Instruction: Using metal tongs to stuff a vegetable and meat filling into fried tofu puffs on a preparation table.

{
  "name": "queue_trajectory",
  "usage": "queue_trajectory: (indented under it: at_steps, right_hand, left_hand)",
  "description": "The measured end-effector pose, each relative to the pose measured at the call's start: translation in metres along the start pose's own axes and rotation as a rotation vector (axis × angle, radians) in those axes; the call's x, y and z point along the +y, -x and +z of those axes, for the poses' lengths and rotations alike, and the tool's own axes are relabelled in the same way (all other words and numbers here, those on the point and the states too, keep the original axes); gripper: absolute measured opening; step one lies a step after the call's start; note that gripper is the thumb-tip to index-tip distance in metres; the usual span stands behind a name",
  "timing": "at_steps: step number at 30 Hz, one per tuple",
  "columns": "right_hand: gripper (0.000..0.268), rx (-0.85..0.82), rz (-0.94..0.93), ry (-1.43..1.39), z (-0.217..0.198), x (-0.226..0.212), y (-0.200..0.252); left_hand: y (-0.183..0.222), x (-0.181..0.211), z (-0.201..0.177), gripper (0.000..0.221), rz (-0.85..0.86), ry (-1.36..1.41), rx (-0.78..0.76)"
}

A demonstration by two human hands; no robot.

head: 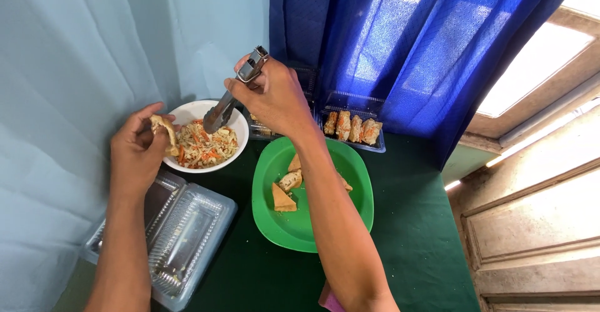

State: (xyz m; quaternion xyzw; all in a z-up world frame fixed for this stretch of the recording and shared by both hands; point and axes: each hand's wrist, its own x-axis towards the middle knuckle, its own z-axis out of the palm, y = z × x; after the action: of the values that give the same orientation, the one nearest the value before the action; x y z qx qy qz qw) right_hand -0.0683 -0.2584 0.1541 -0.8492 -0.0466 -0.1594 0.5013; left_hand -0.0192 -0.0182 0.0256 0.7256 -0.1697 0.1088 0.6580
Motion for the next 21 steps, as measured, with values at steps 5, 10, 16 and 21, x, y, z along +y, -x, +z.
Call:
queue_trajectory:
  at_steps: [5, 10, 16, 21]
  right_hand:
    - [0.025, 0.041, -0.154, -0.101, 0.009, 0.026, -0.009]
    - [0.024, 0.059, -0.119, -0.124, 0.013, 0.029, -0.011]
    - [0.030, 0.051, -0.084, 0.069, 0.033, 0.037, -0.016]
    - [0.021, -0.020, -0.043, 0.026, 0.046, 0.045, -0.017]
  left_hand:
    - [-0.007, -0.026, -0.006, 0.041, 0.132, 0.035, -0.016]
    - [-0.011, -0.049, -0.009, 0.039, 0.125, 0.045, 0.012]
    - [-0.010, -0.034, -0.013, 0.043, 0.245, -0.080, 0.069]
    - [-0.009, -0.025, -0.014, 0.040, 0.266, -0.085, 0.033]
